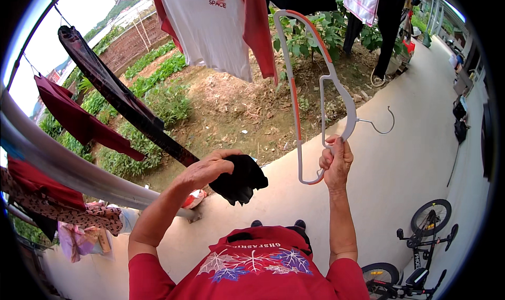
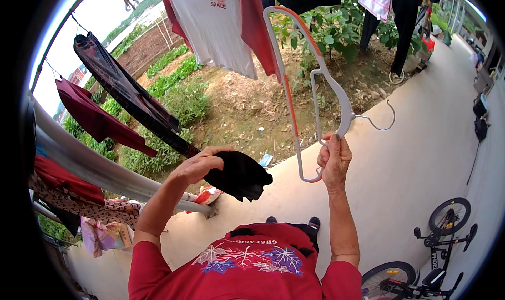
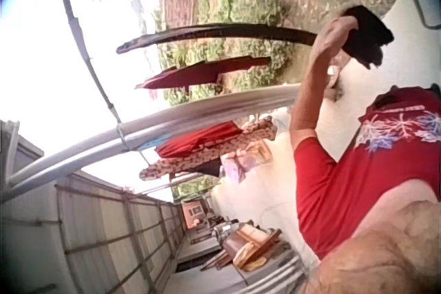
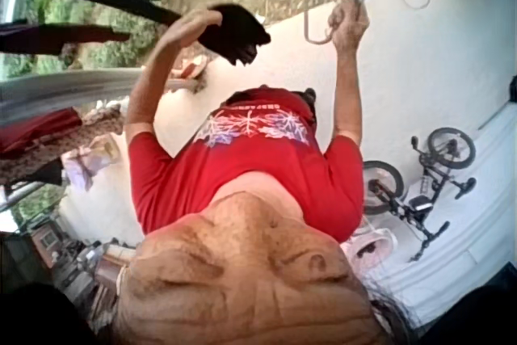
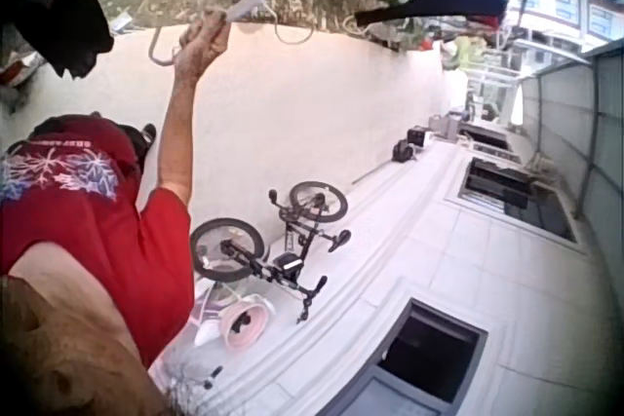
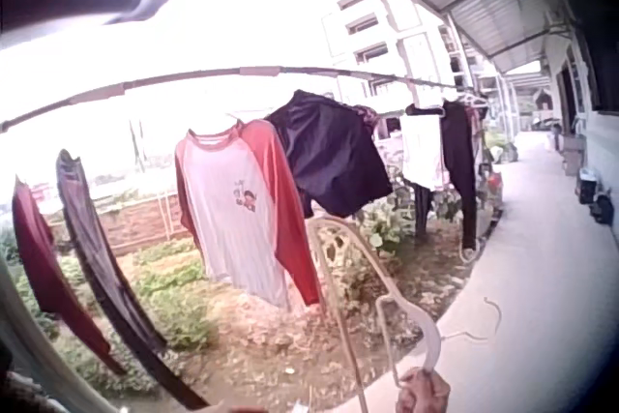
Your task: The person takes wet clothes from a pink basin, places them on hangers, and hangs them on a clothesline. The person handles several items including patterned shorts, a pink leopard-print top, black shorts, and a green top. The person also moves empty hangers and the basin to a washing area.
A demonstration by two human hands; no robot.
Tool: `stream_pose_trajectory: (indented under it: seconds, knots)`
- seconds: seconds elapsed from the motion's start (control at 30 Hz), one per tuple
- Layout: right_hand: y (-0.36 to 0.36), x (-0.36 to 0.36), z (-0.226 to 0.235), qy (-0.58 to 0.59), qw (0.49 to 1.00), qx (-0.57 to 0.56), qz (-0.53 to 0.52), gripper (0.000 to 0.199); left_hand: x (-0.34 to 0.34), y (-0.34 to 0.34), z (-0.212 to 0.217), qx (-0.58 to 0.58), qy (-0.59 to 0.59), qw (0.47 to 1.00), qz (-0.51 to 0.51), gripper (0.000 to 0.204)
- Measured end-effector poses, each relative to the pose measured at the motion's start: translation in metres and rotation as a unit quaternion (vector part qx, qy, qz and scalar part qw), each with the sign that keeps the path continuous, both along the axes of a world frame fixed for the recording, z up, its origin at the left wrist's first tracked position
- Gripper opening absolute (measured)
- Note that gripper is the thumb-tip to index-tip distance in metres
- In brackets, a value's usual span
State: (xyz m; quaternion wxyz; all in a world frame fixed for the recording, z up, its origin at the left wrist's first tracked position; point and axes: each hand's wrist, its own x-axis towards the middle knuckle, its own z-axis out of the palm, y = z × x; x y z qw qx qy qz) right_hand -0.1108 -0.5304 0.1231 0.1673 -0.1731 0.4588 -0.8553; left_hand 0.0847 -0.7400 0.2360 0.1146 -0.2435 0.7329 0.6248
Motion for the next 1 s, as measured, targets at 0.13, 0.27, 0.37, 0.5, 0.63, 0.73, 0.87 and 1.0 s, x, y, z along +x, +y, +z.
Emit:
stream_pose_trajectory:
  seconds: [0.13,0.27,0.37,0.5,0.63,0.73,0.87,1.0]
  knots:
    - [0.002,-0.008,0.014,-0.037,0.981,-0.176,0.074,0.032,-0.028,0.020,0.023,-0.091,-0.035,0.995,-0.004,0.050]
    - [-0.002,-0.004,0.017,0.008,0.964,-0.254,0.082,0.034,-0.050,0.027,0.016,-0.073,-0.034,0.991,0.107,0.047]
    - [-0.008,-0.003,0.010,0.050,0.964,-0.252,0.071,0.039,-0.061,0.025,0.014,-0.025,0.019,0.992,0.125,0.045]
    - [-0.011,-0.005,-0.026,0.064,0.963,-0.233,0.121,0.039,-0.072,0.033,0.034,0.116,0.104,0.983,0.099,0.041]
    - [0.010,-0.021,-0.063,0.121,0.979,-0.053,0.158,0.036,-0.066,0.033,0.045,0.096,0.147,0.973,0.151,0.032]
    - [0.034,-0.043,-0.046,0.189,0.969,0.032,0.153,0.035,-0.058,0.019,0.034,-0.173,0.109,0.970,0.132,0.033]
    - [0.045,-0.054,-0.025,0.338,0.924,0.118,0.135,0.030,-0.040,-0.025,-0.014,-0.362,0.181,0.909,0.102,0.023]
    - [0.046,-0.047,-0.011,0.445,0.866,0.204,0.103,0.013,-0.025,-0.059,-0.037,-0.381,0.211,0.888,0.151,0.016]
